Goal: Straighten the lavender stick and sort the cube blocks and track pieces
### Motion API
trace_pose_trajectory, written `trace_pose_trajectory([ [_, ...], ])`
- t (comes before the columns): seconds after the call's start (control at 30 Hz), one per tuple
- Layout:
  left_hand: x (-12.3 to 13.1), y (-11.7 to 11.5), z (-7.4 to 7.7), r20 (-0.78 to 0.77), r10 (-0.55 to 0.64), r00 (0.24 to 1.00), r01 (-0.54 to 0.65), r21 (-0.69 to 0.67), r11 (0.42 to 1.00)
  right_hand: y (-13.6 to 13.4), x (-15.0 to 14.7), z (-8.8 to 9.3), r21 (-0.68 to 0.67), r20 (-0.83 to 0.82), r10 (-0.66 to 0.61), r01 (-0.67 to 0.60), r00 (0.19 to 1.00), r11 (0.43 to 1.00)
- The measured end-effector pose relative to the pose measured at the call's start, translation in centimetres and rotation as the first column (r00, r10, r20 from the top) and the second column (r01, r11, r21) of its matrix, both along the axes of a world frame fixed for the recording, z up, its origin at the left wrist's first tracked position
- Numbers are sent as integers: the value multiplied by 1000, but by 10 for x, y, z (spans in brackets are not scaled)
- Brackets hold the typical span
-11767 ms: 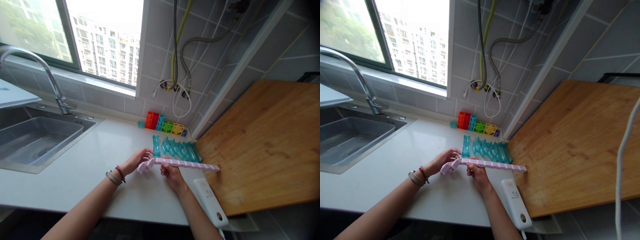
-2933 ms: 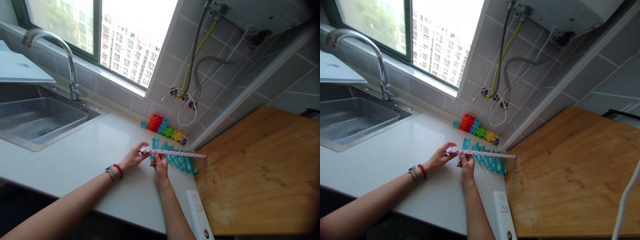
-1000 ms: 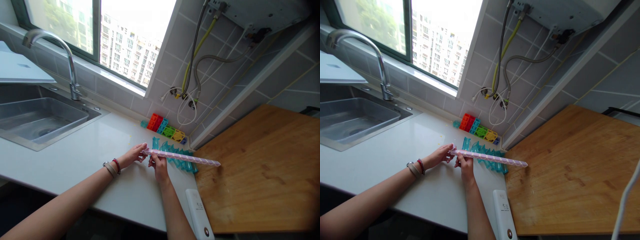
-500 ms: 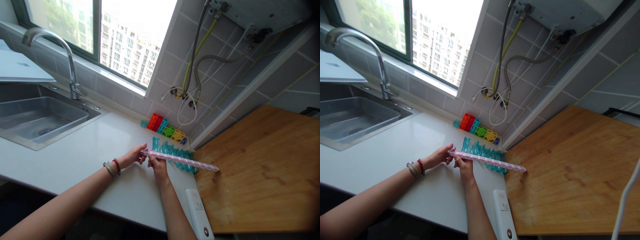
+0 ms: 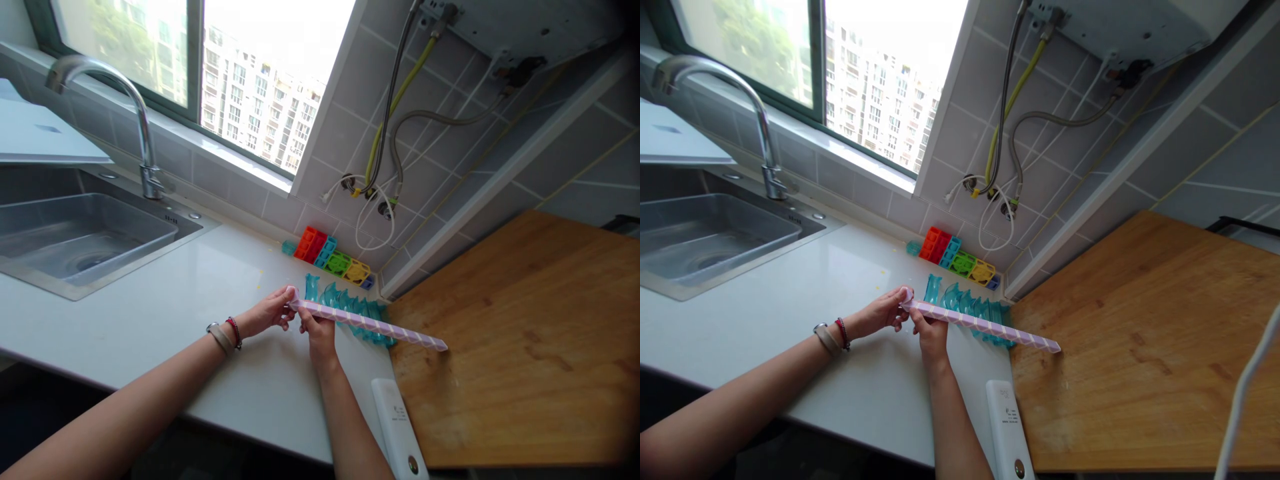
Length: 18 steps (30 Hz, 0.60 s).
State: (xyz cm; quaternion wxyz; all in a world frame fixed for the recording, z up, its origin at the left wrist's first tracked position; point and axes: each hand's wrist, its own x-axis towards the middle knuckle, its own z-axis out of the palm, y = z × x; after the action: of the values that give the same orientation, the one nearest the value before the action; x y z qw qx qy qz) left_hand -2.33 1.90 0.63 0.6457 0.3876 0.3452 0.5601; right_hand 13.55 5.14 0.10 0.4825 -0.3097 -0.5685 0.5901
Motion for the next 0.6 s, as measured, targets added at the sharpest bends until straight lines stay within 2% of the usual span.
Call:
trace_pose_trajectory([
  [0.23, 2, 1, -3, 14, 30, 999, -31, 51, 998, -2, -1, 1, -11, 5, -59, 59, 998, 998],
  [0.4, 1, 3, -8, -10, -5, 1000, 5, 22, 1000, -2, 0, 1, -7, 25, 10, -10, 1000, 1000],
  [0.6, 1, 2, -7, -18, -19, 1000, 19, -11, 1000, -2, -2, -3, -84, -20, 38, -39, 999, 996],
])
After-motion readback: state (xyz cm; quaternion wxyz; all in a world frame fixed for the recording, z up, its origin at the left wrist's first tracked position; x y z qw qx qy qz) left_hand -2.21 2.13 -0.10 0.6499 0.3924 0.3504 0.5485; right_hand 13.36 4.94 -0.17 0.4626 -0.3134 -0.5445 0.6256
